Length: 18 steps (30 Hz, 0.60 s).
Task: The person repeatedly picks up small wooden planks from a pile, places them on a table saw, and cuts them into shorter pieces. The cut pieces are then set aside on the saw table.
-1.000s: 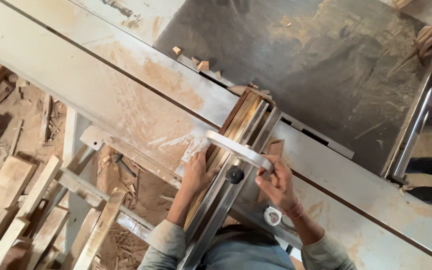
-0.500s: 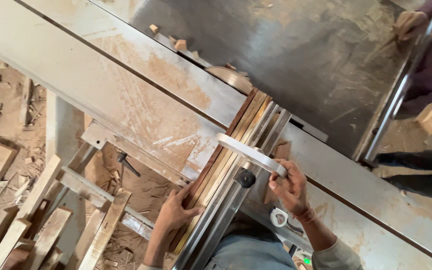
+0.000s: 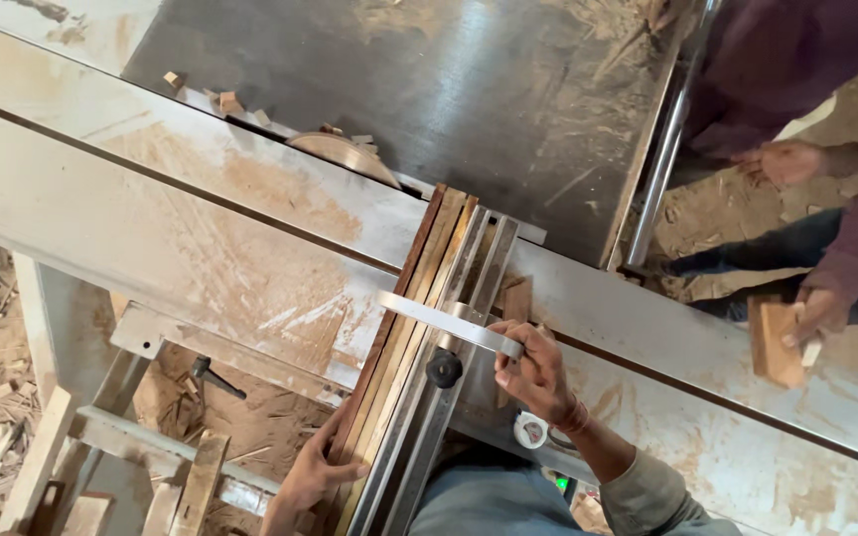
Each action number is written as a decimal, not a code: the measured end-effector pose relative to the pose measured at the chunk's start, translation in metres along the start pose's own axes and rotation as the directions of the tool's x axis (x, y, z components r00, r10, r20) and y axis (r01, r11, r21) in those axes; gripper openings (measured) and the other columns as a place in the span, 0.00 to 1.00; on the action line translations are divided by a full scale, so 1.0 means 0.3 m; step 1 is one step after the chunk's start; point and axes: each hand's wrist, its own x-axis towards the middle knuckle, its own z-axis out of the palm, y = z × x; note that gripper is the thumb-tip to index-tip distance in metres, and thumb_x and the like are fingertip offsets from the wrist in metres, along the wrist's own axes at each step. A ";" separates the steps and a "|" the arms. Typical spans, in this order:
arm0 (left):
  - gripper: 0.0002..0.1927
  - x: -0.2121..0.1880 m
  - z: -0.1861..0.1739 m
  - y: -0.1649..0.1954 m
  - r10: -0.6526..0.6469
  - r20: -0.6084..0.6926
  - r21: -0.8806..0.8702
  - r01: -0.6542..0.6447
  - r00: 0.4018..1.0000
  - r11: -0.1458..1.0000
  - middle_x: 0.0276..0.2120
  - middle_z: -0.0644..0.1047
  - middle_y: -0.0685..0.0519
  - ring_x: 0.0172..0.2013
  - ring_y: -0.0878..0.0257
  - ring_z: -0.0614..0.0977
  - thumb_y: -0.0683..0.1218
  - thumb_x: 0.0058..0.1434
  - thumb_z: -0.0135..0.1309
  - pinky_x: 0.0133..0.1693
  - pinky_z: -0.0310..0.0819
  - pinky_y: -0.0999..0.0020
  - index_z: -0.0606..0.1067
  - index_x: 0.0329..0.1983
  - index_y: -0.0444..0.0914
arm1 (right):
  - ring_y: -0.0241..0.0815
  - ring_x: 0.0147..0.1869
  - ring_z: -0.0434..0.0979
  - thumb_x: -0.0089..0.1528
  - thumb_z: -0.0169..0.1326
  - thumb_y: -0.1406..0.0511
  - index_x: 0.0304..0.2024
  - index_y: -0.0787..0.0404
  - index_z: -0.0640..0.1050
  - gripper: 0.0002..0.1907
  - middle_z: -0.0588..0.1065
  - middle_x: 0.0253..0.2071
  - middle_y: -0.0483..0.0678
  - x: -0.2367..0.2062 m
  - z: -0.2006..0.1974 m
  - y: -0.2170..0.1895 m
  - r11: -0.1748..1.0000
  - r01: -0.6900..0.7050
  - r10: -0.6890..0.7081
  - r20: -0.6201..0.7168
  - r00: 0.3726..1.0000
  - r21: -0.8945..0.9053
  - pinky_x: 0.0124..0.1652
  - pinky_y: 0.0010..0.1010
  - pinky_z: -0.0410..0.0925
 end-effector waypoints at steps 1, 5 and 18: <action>0.57 -0.017 -0.043 0.020 0.007 -0.021 -0.002 -0.007 1.000 1.000 0.28 0.77 0.55 0.27 0.69 0.73 0.33 0.48 0.69 0.31 0.67 0.74 0.52 0.78 0.45 | 0.42 0.55 0.71 0.58 0.55 0.73 0.46 0.67 0.71 0.13 0.71 0.38 0.47 0.028 0.047 0.006 1.000 0.002 -0.002 0.000 1.000 0.026 0.66 0.37 0.62; 0.56 -0.060 -0.196 0.080 0.087 0.068 -0.091 -0.081 0.994 0.993 0.24 0.71 0.56 0.23 0.71 0.70 0.34 0.51 0.70 0.27 0.62 0.75 0.53 0.80 0.45 | 0.40 0.51 0.69 0.55 0.55 0.72 0.44 0.67 0.72 0.14 0.71 0.41 0.49 0.108 0.177 -0.003 0.986 -0.098 0.095 0.027 0.995 0.132 0.53 0.32 0.64; 0.55 0.003 -0.537 0.357 0.010 -0.167 0.453 0.068 0.986 0.889 0.36 0.75 0.56 0.33 0.70 0.72 0.32 0.48 0.67 0.33 0.67 0.72 0.57 0.77 0.51 | 0.55 0.67 0.69 0.65 0.56 0.61 0.65 0.67 0.67 0.29 0.70 0.62 0.60 0.071 0.082 -0.058 0.766 0.273 -0.222 0.159 0.962 -0.582 0.66 0.46 0.63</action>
